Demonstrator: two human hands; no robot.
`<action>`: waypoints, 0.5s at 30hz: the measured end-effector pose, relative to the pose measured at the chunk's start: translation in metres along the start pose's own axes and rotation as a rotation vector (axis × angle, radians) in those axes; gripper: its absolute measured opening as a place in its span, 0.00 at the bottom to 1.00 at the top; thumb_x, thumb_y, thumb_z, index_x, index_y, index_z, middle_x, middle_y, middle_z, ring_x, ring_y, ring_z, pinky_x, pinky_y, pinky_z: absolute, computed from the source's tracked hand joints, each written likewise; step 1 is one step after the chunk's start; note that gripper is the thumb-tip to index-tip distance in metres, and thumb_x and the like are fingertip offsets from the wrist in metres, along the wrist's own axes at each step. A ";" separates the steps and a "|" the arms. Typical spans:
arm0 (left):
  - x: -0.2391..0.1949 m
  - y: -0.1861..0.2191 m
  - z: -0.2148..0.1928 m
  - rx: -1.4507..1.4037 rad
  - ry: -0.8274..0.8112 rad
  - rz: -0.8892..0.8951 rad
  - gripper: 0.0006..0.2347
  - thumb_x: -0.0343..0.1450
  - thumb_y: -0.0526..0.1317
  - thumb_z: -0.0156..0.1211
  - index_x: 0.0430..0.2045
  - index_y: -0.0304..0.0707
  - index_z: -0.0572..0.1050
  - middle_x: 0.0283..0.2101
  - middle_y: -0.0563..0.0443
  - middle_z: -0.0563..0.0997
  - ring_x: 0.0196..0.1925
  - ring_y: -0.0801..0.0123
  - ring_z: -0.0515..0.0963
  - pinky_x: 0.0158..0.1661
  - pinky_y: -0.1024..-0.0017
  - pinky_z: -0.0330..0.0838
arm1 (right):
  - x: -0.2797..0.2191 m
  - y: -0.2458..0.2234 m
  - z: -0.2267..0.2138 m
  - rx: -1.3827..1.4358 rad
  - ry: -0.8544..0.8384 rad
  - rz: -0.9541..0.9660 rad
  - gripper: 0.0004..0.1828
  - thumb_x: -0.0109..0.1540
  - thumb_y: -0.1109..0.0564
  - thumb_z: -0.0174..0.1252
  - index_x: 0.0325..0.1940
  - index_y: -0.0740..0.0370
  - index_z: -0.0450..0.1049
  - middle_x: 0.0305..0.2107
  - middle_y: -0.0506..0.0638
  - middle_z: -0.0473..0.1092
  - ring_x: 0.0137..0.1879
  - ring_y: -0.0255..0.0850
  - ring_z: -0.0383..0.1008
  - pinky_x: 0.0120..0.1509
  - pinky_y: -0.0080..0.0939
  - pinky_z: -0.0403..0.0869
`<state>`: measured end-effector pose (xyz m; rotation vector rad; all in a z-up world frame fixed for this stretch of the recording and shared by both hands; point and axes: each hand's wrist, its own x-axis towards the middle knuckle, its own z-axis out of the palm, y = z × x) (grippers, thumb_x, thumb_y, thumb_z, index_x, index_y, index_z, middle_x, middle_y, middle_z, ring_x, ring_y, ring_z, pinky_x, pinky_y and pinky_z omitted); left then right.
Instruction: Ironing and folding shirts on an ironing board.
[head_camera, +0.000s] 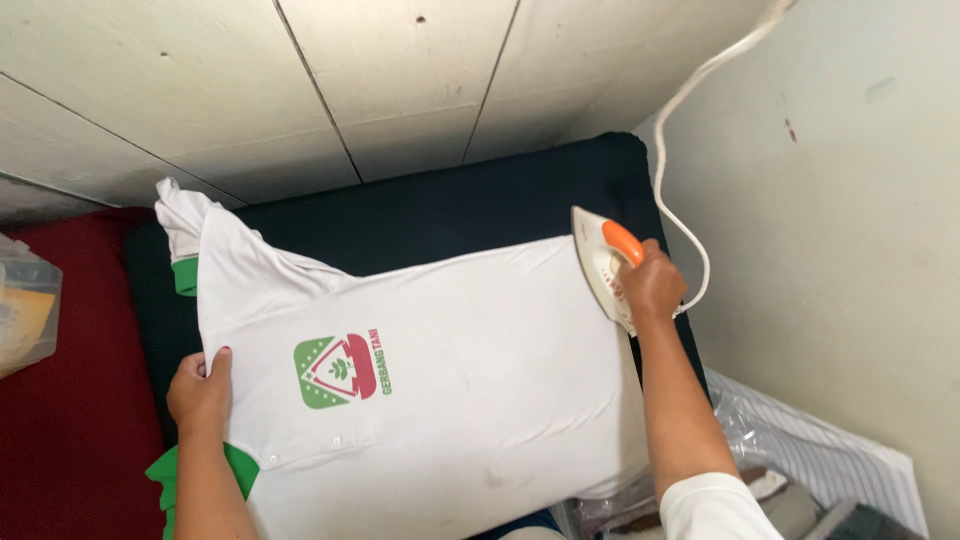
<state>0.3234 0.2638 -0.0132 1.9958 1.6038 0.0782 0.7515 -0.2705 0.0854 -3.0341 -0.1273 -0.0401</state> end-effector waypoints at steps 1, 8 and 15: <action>0.002 0.008 0.000 -0.030 -0.008 -0.032 0.20 0.71 0.51 0.67 0.46 0.32 0.80 0.42 0.41 0.84 0.42 0.55 0.82 0.47 0.62 0.73 | 0.013 -0.003 0.000 0.021 -0.049 0.042 0.14 0.56 0.57 0.66 0.45 0.59 0.75 0.30 0.57 0.77 0.33 0.53 0.81 0.38 0.54 0.77; 0.032 0.040 0.010 -0.117 0.007 0.026 0.19 0.73 0.49 0.66 0.46 0.28 0.80 0.42 0.36 0.84 0.43 0.54 0.82 0.48 0.61 0.73 | 0.104 -0.009 0.019 0.039 0.065 -0.045 0.16 0.57 0.54 0.67 0.48 0.58 0.79 0.34 0.60 0.77 0.40 0.60 0.80 0.44 0.59 0.76; 0.039 0.069 0.003 -0.258 -0.102 0.040 0.15 0.74 0.44 0.63 0.45 0.28 0.80 0.41 0.40 0.84 0.41 0.61 0.81 0.47 0.66 0.72 | 0.121 -0.044 0.030 -0.129 0.166 -0.353 0.22 0.56 0.56 0.66 0.55 0.58 0.73 0.42 0.57 0.73 0.47 0.54 0.75 0.46 0.56 0.73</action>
